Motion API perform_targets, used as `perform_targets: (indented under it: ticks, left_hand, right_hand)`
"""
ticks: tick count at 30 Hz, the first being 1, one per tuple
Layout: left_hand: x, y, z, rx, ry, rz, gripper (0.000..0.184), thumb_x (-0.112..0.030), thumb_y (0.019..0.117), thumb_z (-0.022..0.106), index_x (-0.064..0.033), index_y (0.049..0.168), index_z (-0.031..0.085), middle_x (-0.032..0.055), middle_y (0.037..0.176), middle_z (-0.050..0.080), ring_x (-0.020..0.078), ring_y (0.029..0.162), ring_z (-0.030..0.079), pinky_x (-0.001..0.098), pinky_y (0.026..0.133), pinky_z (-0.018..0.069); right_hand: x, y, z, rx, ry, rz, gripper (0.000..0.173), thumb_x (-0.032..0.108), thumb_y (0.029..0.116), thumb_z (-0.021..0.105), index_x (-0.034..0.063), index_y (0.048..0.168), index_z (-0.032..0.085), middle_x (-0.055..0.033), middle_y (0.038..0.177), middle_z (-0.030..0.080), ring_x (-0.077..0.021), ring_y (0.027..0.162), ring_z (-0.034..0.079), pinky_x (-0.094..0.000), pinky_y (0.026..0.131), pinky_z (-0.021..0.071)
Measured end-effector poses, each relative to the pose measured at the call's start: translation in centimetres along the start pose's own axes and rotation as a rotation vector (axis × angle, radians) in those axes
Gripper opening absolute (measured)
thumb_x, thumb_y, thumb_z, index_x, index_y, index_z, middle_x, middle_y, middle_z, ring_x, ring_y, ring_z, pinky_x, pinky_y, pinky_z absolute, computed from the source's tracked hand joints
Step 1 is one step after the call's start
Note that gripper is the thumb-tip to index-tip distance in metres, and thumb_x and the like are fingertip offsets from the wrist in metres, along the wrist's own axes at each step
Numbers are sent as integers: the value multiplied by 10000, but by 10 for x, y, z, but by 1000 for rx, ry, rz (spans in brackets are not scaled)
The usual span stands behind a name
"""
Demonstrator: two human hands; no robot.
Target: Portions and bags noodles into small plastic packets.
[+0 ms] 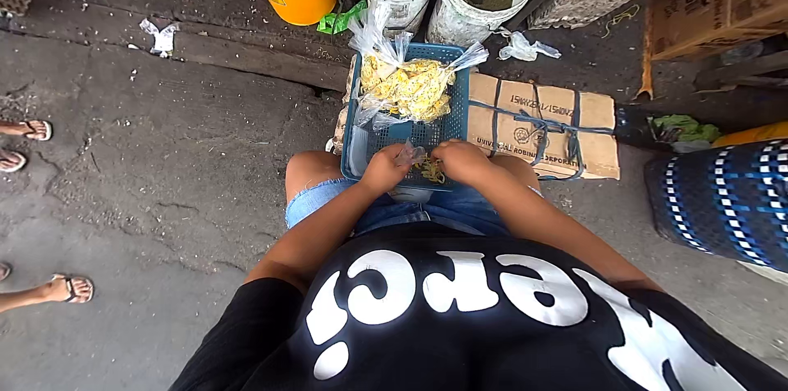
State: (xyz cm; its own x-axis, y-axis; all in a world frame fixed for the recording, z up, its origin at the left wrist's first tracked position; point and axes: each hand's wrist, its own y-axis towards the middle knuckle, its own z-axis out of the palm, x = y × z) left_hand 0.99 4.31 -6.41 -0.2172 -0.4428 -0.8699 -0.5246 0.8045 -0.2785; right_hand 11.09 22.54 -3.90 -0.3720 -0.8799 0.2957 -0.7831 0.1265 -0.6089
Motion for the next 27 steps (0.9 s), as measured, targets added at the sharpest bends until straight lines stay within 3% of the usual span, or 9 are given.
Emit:
perform_targets:
  ticks: [3, 6, 9, 13, 17, 20, 23, 27]
  left_hand:
    - [4, 2, 0, -5, 1, -16, 301, -120, 947, 698, 2, 1221, 673, 173, 1121, 706, 251, 1026, 694, 454, 959, 550]
    - [8, 3, 0, -17, -13, -13, 305, -117, 944, 700, 8, 1221, 672, 176, 1121, 708, 249, 1027, 697, 443, 961, 554]
    - [7, 1, -1, -21, -12, -13, 301, -124, 950, 693, 10, 1219, 675, 183, 1132, 704, 251, 1043, 691, 438, 971, 547]
    - [5, 2, -3, -7, -6, -21, 319, -153, 962, 680, 17, 1233, 667, 192, 1155, 699, 253, 1076, 685, 423, 997, 534]
    - [5, 4, 0, 51, 24, -33, 347, -178, 975, 657, 20, 1260, 658, 190, 1199, 693, 246, 1126, 673, 401, 1034, 516]
    - [7, 4, -2, 37, -11, -2, 404, -241, 974, 667, 31, 1271, 652, 190, 1213, 692, 220, 1135, 671, 362, 1043, 508]
    - [5, -1, -7, 59, -122, 61, 489, -325, 1016, 612, 58, 1319, 616, 206, 1263, 676, 220, 1172, 664, 367, 1058, 504]
    - [8, 0, -8, 97, -125, 113, 502, -350, 1035, 550, 46, 1339, 600, 201, 1245, 683, 233, 1167, 662, 399, 1055, 498]
  right_hand:
    - [5, 16, 3, 52, -32, -4, 304, -7, 970, 574, 66, 1226, 719, -177, 1296, 663, -384, 1294, 568, -583, 1080, 439]
    - [8, 32, 15, 86, -92, -37, 406, 4, 956, 600, 87, 1350, 660, -158, 1443, 566, -397, 1361, 487, -599, 1095, 403]
    - [15, 33, 24, 146, -141, -51, 407, 73, 1007, 564, 11, 1409, 581, -190, 1544, 458, -409, 1419, 428, -593, 1131, 373]
    - [17, 26, 21, 215, -206, -14, 417, 8, 1014, 503, -19, 1428, 540, -272, 1490, 479, -469, 1394, 440, -627, 1100, 385]
    - [25, 23, 22, 244, -310, 70, 355, -27, 1017, 454, -64, 1348, 576, -279, 1403, 559, -441, 1355, 489, -605, 1111, 353]
    - [23, 20, 13, 172, -215, 75, 325, 5, 1002, 494, -42, 1290, 637, -258, 1344, 615, -435, 1340, 506, -607, 1105, 358]
    - [13, 11, -3, 22, 30, 49, 307, 142, 1028, 559, 31, 1292, 672, -222, 1346, 619, -410, 1353, 498, -588, 1125, 375]
    - [3, -17, -18, -218, 384, 10, 258, 174, 1020, 632, 16, 1201, 727, -213, 1259, 661, -365, 1184, 625, -533, 1055, 468]
